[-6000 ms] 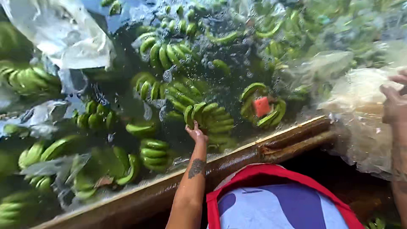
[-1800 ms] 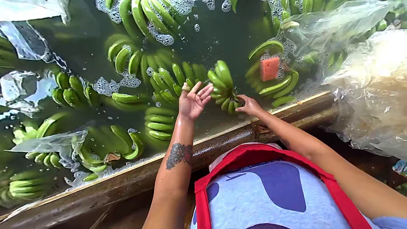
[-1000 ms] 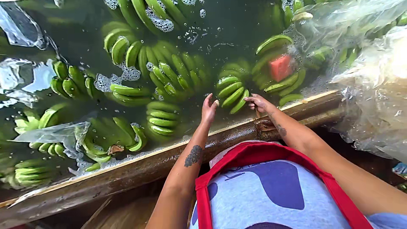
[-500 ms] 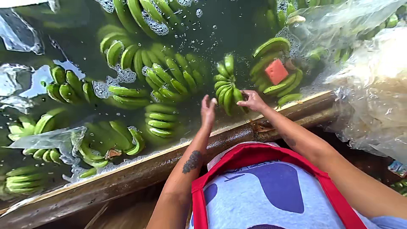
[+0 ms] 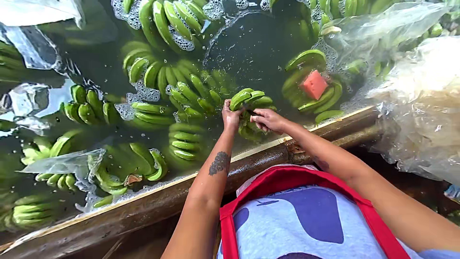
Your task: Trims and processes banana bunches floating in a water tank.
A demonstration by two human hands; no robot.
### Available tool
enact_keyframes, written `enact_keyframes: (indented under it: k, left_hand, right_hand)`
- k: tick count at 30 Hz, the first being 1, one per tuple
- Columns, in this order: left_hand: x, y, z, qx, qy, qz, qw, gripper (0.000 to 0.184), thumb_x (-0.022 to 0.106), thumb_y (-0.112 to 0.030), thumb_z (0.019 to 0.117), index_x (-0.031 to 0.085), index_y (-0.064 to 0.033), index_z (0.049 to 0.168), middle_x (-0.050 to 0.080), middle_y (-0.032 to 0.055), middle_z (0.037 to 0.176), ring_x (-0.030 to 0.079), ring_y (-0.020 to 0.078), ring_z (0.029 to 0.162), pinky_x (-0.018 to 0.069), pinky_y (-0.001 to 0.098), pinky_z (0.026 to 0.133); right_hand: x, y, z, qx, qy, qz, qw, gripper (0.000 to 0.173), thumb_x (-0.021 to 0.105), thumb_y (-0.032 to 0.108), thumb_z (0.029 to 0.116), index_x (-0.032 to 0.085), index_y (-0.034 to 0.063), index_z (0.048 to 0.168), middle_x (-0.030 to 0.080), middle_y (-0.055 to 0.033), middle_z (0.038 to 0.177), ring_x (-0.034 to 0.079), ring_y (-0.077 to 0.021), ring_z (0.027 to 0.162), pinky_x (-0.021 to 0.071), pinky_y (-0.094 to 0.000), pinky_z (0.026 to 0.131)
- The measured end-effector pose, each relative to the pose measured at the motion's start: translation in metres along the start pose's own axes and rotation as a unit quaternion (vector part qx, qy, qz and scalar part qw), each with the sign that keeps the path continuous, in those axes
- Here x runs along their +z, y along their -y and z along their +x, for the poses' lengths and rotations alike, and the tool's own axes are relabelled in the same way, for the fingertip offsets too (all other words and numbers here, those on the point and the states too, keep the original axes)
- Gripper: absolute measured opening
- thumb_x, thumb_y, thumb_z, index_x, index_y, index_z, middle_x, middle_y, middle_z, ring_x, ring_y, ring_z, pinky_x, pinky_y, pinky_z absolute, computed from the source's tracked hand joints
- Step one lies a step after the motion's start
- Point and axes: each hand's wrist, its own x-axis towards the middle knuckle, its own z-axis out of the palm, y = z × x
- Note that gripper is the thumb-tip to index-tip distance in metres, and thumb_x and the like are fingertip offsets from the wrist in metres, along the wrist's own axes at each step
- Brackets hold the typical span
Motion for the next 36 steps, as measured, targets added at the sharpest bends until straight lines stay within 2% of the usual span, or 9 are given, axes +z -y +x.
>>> enact_keyframes:
  k: [5,8,10,14,16,20,24,29,36]
  left_hand:
    - [-0.004,0.005,-0.01,0.036,0.026,-0.012,0.999,0.048,0.075,0.005,0.0799,0.055,0.0036,0.124,0.065,0.0159,0.12,0.065,0.0203,0.109,0.0554,0.0408,0.095]
    - [-0.018,0.016,-0.017,-0.001,-0.029,-0.051,0.998,0.051,0.077,0.0,0.0842,0.051,-0.0001,0.128,0.064,0.016,0.121,0.065,0.0248,0.109,0.0581,0.0455,0.092]
    - [-0.03,0.016,-0.017,-0.06,-0.056,-0.071,0.994,0.055,0.074,-0.007,0.0919,0.045,-0.0056,0.139,0.06,0.0168,0.131,0.064,0.029,0.114,0.0579,0.0506,0.091]
    - [-0.017,-0.009,-0.013,-0.172,-0.156,-0.092,0.968,0.056,0.069,-0.018,0.0983,0.039,-0.0042,0.144,0.061,0.023,0.126,0.068,0.0331,0.104,0.0607,0.0514,0.08]
    - [-0.009,-0.02,-0.02,-0.21,-0.193,-0.139,0.948,0.059,0.063,-0.025,0.103,0.033,-0.0069,0.15,0.057,0.0232,0.134,0.065,0.0342,0.111,0.0593,0.0522,0.086]
    - [0.005,0.002,-0.059,-0.23,-0.22,-0.285,0.904,0.058,0.049,-0.032,0.1092,0.021,-0.0159,0.158,0.048,0.0203,0.147,0.058,0.0362,0.125,0.0554,0.057,0.093]
    - [-0.01,0.039,-0.064,-0.244,-0.183,-0.315,0.899,0.076,0.059,-0.03,0.1042,0.009,-0.0278,0.161,0.044,0.0187,0.153,0.053,0.0394,0.133,0.0523,0.0634,0.099]
    - [0.002,0.022,-0.069,-0.326,-0.085,-0.296,0.893,0.053,0.054,-0.025,0.1058,0.035,-0.0133,0.154,0.054,0.0207,0.143,0.06,0.0368,0.124,0.0546,0.0561,0.096]
    - [0.037,0.001,-0.086,-0.341,-0.136,-0.403,0.838,0.049,0.053,-0.023,0.1063,0.038,-0.009,0.151,0.048,0.0189,0.149,0.052,0.0339,0.134,0.0505,0.0515,0.106]
  right_hand:
    - [-0.014,0.012,0.02,0.037,0.007,0.086,0.996,0.028,0.041,0.022,0.1114,0.062,0.0038,0.109,0.051,0.0027,0.063,0.042,-0.0041,0.045,0.0363,-0.0193,0.041]
    - [-0.085,0.014,-0.003,-0.014,-0.158,0.228,0.961,0.023,0.039,0.024,0.1094,0.057,0.0138,0.1,0.046,0.0086,0.06,0.037,-0.0014,0.044,0.0338,-0.0174,0.039]
    - [-0.132,0.016,-0.021,-0.043,-0.266,0.161,0.949,0.02,0.042,0.023,0.1105,0.057,0.0121,0.103,0.05,0.0068,0.064,0.043,-0.0032,0.046,0.04,-0.0193,0.042]
    - [-0.122,0.006,-0.028,-0.046,-0.279,-0.165,0.945,0.032,0.071,0.027,0.0963,0.069,-0.0017,0.109,0.07,-0.0141,0.097,0.067,-0.0216,0.088,0.0551,-0.045,0.085]
    - [-0.084,-0.001,-0.018,-0.008,-0.202,-0.243,0.949,0.04,0.065,0.039,0.1,0.07,0.0032,0.117,0.071,-0.0181,0.109,0.068,-0.0315,0.104,0.052,-0.0583,0.096]
    - [-0.021,-0.028,-0.017,0.043,-0.124,-0.233,0.964,0.04,0.044,0.034,0.1109,0.068,0.0041,0.12,0.07,-0.0191,0.102,0.068,-0.0354,0.096,0.0529,-0.0606,0.088]
    - [-0.006,-0.061,-0.029,0.095,-0.136,-0.18,0.97,0.042,0.039,0.034,0.1117,0.069,0.005,0.119,0.069,-0.0166,0.097,0.067,-0.032,0.091,0.0518,-0.0564,0.087]
    - [-0.008,-0.07,-0.024,0.122,-0.215,-0.207,0.947,0.038,0.044,0.031,0.1108,0.065,0.0012,0.122,0.07,-0.0217,0.102,0.068,-0.0375,0.096,0.0518,-0.0589,0.089]
    - [-0.01,-0.063,-0.002,0.126,-0.261,-0.281,0.915,0.037,0.045,0.034,0.1105,0.061,0.0029,0.124,0.071,-0.0211,0.099,0.072,-0.0374,0.091,0.0564,-0.0574,0.077]
